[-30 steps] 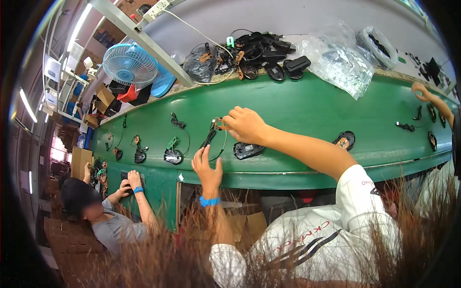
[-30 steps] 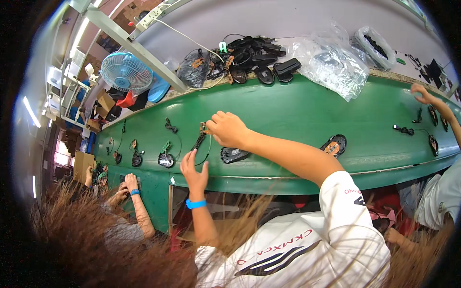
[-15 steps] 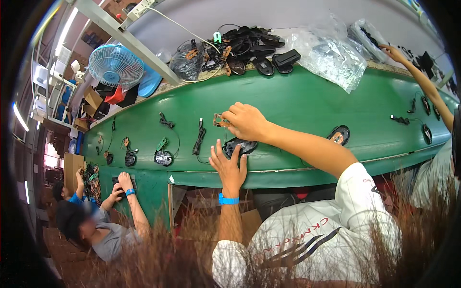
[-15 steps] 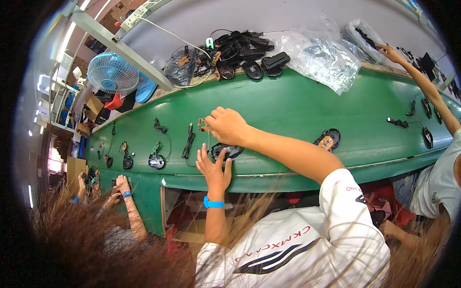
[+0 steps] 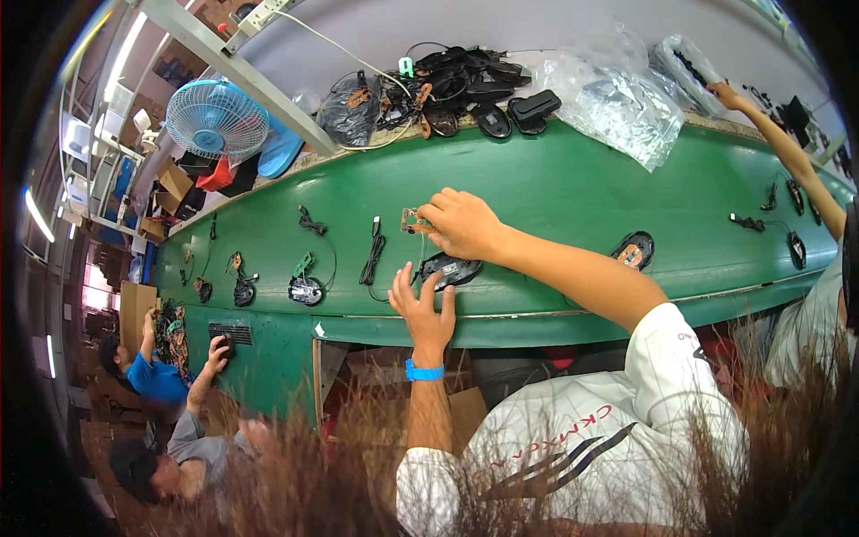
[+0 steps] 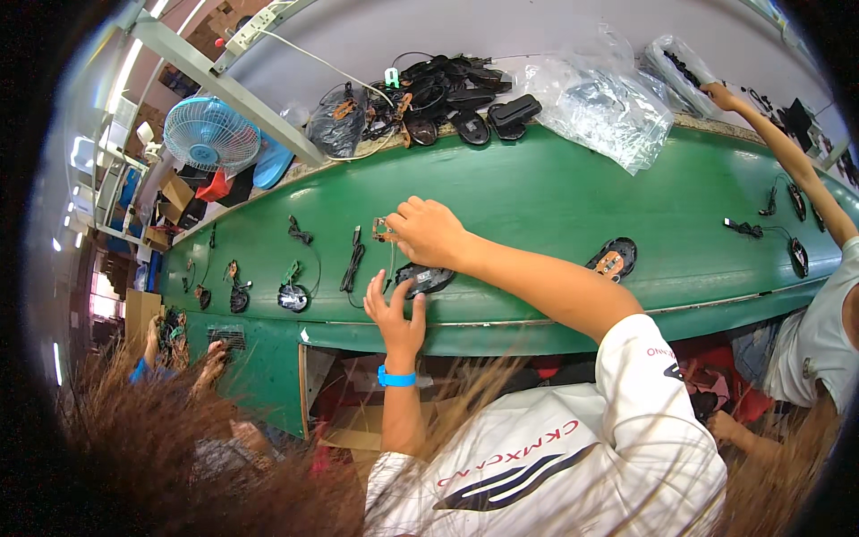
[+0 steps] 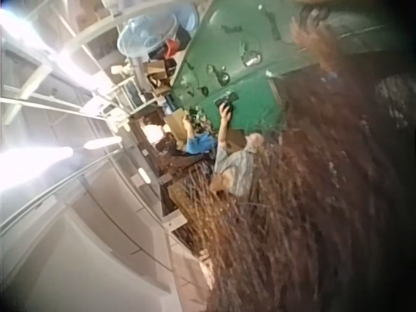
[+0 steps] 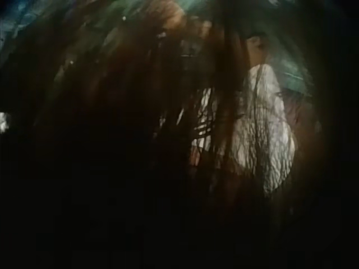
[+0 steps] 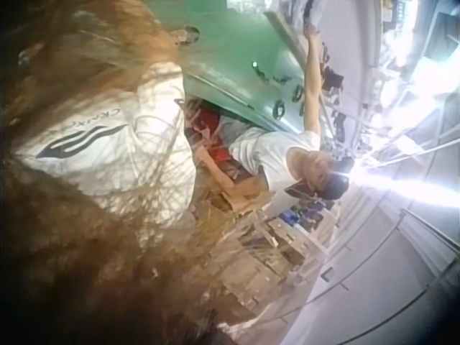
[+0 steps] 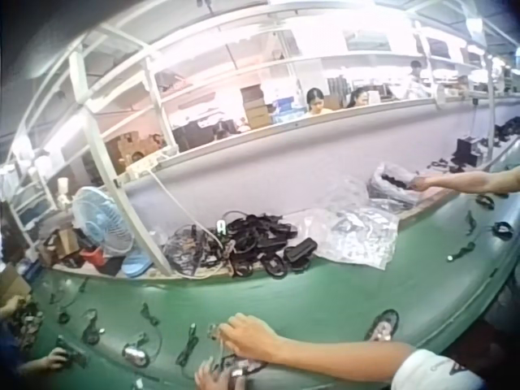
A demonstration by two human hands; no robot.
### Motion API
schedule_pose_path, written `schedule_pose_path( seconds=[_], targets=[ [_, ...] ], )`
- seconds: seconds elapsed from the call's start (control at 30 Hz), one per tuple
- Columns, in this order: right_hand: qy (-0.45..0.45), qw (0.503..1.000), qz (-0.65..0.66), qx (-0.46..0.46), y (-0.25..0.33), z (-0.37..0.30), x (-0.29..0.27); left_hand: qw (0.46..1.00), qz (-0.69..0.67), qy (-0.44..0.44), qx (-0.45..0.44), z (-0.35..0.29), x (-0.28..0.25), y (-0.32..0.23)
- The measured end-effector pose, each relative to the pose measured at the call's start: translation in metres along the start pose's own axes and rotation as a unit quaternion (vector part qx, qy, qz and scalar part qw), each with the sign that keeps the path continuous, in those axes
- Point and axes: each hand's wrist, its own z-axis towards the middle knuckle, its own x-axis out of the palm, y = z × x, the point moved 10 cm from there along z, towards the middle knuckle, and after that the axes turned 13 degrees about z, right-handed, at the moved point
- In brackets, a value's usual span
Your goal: The person assembles computer mice along a conveyor belt by placing circuit boards with attached cables into mouse bottom shells by hand.
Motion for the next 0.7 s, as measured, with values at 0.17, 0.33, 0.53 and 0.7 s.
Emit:
schedule_pose_path(
  seconds=[0.17,0.33,0.53,0.7],
  targets=[
    [0.004,1.0,0.007,0.008,0.001,-0.007,0.0,0.986,-0.12,-0.084,-0.074,0.004,-0.006,0.019],
    [0.006,1.0,0.014,0.024,-0.002,-0.021,-0.006,0.978,-0.173,-0.044,-0.109,0.009,0.004,0.044],
    [-0.01,0.998,0.059,0.021,0.002,-0.046,-0.017,0.977,-0.182,-0.029,-0.109,0.009,0.001,0.053],
    [-0.003,0.992,0.111,0.055,0.005,-0.064,-0.015,0.985,-0.163,-0.026,-0.047,0.015,-0.002,0.05]
  ],
)
